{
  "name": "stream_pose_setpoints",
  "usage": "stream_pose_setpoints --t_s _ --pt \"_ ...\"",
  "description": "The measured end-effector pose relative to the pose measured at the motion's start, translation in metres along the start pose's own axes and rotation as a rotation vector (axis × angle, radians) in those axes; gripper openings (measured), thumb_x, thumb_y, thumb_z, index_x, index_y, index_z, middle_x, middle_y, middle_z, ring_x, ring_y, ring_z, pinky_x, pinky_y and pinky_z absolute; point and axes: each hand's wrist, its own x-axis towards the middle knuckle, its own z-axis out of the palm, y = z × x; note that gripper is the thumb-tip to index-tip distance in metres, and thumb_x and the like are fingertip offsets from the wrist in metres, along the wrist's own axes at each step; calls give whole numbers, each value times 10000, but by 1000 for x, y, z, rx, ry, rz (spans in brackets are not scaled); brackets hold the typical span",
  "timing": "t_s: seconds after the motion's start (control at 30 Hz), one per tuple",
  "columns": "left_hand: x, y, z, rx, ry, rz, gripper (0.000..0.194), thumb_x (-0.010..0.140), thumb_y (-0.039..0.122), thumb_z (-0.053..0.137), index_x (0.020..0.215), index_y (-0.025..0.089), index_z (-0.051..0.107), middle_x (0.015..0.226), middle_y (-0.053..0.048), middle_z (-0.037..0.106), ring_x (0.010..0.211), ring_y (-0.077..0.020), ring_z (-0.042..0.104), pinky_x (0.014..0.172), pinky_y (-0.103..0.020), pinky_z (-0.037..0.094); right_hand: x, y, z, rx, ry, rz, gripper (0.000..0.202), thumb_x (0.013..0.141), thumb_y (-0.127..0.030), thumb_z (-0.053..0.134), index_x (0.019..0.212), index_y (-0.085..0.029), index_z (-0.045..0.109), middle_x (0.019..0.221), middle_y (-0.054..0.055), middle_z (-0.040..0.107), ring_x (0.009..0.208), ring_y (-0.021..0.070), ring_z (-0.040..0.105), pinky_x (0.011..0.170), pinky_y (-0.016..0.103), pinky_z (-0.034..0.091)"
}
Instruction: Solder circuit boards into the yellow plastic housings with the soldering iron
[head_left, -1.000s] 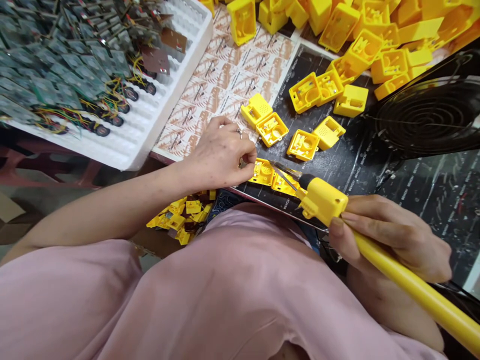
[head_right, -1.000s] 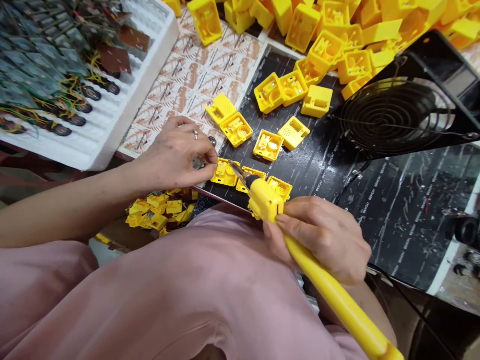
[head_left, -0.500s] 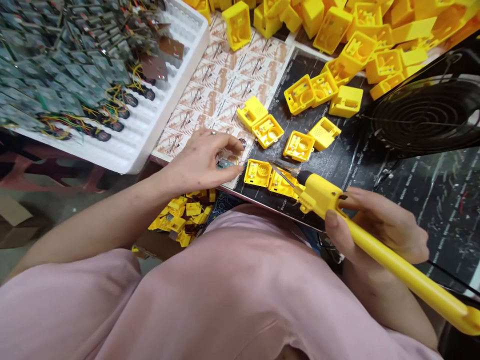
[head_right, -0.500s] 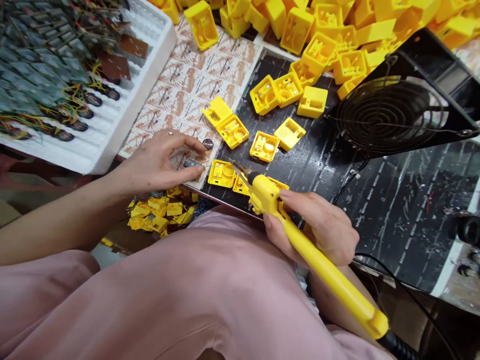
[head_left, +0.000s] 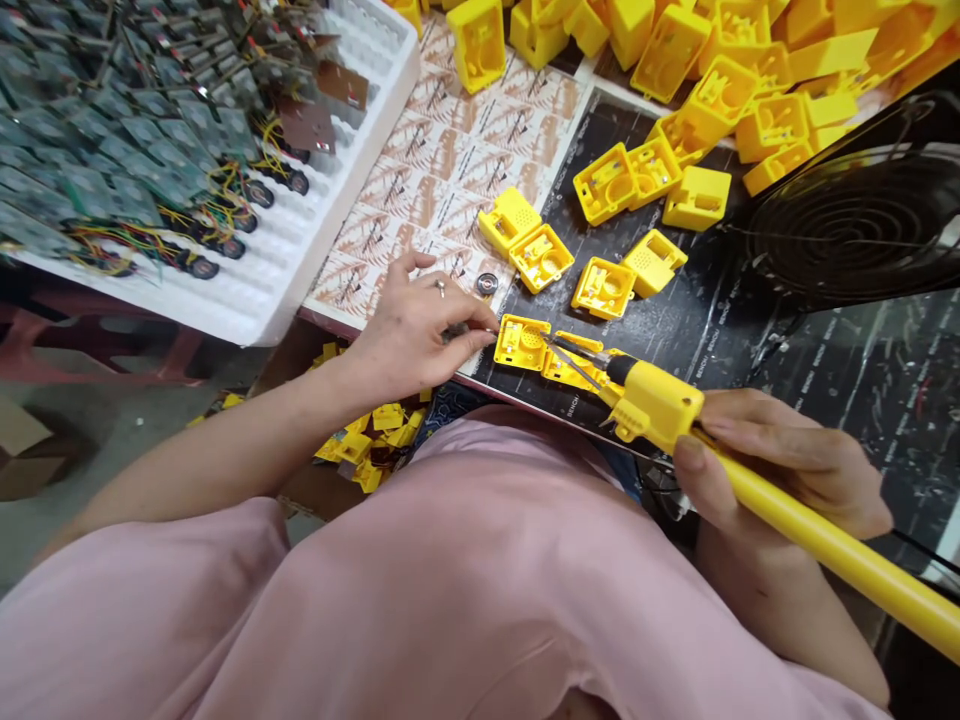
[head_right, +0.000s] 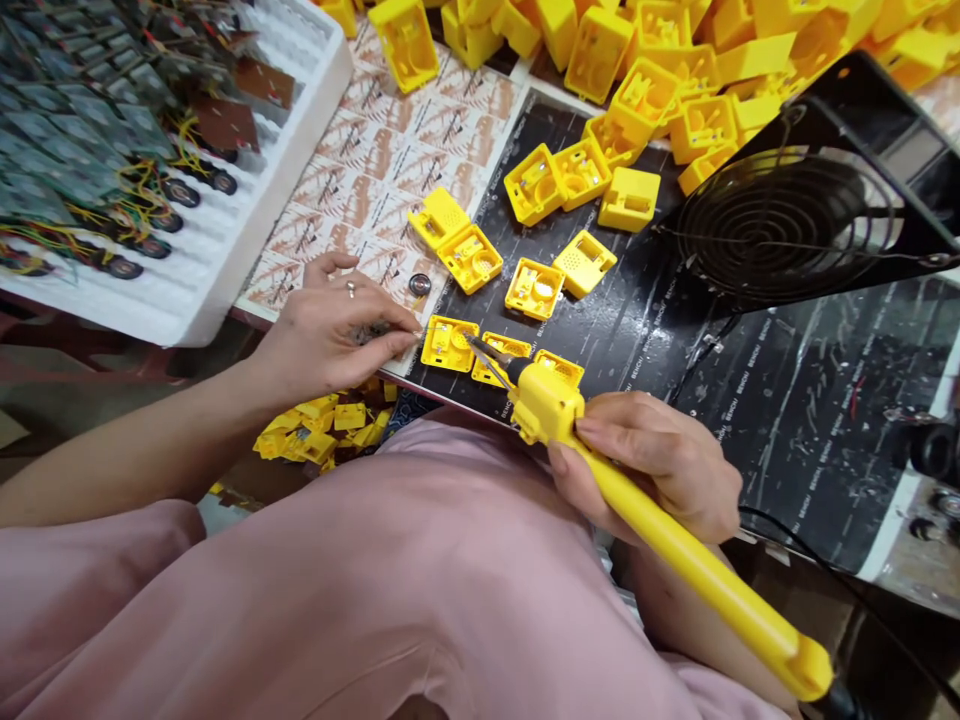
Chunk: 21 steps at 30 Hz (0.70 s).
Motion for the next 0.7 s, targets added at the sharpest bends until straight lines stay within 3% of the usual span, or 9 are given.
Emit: stream_pose_setpoints --t_s 0.23,0.33,0.47,0.7 --pt "2 14 -2 141 -102 41 290 1016 320 538 896 266 796 912 -3 829 981 -226 736 1270 -531 335 17 -7 -5 -79 -136 -103 621 955 -140 813 1532 -320 673 928 32 833 757 224 797 586 354 681" --pt "5 18 -3 217 -140 46 290 999 299 527 897 253 795 911 -11 816 978 -226 720 1233 -496 359 24 -10 -3 -33 -231 -142 461 943 -100 796 1367 -272 733 788 2 776 677 198 765 562 317 665" --pt "11 22 -5 323 -218 72 349 1026 290 475 894 235 793 925 -33 815 1008 -243 715 1222 -494 364 29 -9 6 -27 -199 -180 162 962 -109 787 1034 -233 711 737 -5 720 630 153 719 550 270 626" --pt "20 23 -6 333 -246 96 346 998 320 474 831 233 765 837 -43 772 992 -265 702 1232 -523 381 38 -5 7 -48 -324 -313 277 837 -7 843 964 -196 685 790 -6 715 675 143 722 610 264 624"
